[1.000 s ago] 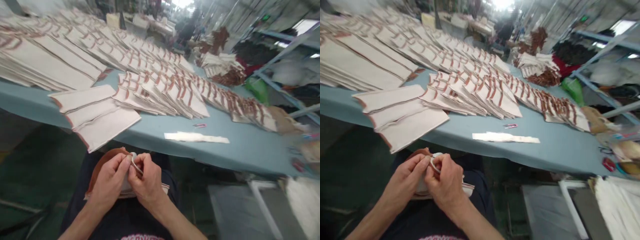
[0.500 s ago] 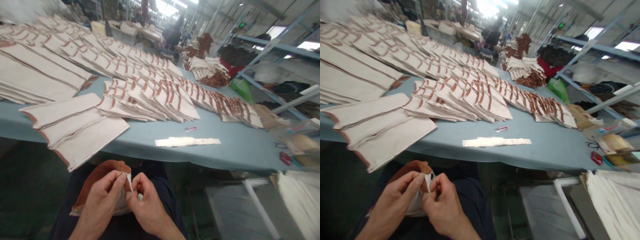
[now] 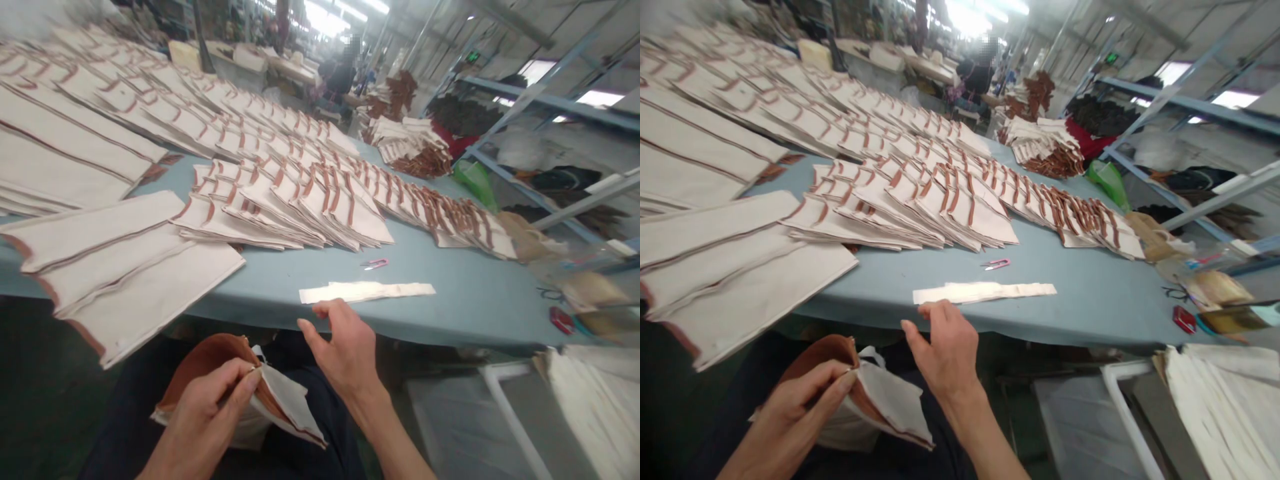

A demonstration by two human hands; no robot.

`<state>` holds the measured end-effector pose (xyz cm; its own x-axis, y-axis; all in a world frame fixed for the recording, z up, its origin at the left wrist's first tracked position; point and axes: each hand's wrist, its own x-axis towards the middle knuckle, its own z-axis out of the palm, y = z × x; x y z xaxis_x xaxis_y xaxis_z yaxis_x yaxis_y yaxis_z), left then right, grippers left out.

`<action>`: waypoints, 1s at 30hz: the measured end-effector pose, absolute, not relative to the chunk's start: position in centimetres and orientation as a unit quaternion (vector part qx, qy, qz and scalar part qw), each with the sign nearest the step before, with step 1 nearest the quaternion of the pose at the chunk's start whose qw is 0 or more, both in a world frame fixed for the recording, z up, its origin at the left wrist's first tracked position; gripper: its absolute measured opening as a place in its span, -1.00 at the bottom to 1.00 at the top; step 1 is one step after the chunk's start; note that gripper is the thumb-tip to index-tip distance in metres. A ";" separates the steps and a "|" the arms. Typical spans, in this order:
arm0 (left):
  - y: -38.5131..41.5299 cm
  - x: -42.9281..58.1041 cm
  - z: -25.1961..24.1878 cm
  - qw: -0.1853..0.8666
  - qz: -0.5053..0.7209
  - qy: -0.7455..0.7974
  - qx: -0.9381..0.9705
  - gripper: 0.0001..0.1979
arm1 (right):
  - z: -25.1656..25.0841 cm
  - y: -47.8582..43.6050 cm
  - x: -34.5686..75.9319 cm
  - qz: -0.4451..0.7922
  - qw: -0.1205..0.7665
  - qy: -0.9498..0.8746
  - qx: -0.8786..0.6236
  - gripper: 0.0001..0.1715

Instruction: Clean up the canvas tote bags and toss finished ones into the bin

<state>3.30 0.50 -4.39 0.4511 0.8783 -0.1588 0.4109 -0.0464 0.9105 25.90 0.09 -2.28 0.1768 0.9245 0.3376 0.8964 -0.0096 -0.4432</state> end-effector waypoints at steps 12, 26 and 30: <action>0.8 5.2 -3.9 0.499 0.226 0.432 0.716 -0.59 | -3.7 4.0 27.7 0.017 0.115 -0.650 -0.751 -0.80; 4.0 9.2 -5.2 0.478 0.240 0.445 0.719 -0.59 | -3.8 4.5 29.8 0.136 0.202 -0.629 -0.738 -0.80; 5.3 11.0 -5.1 0.478 0.241 0.442 0.720 -0.58 | -3.9 4.4 29.9 0.166 0.227 -0.619 -0.733 -0.83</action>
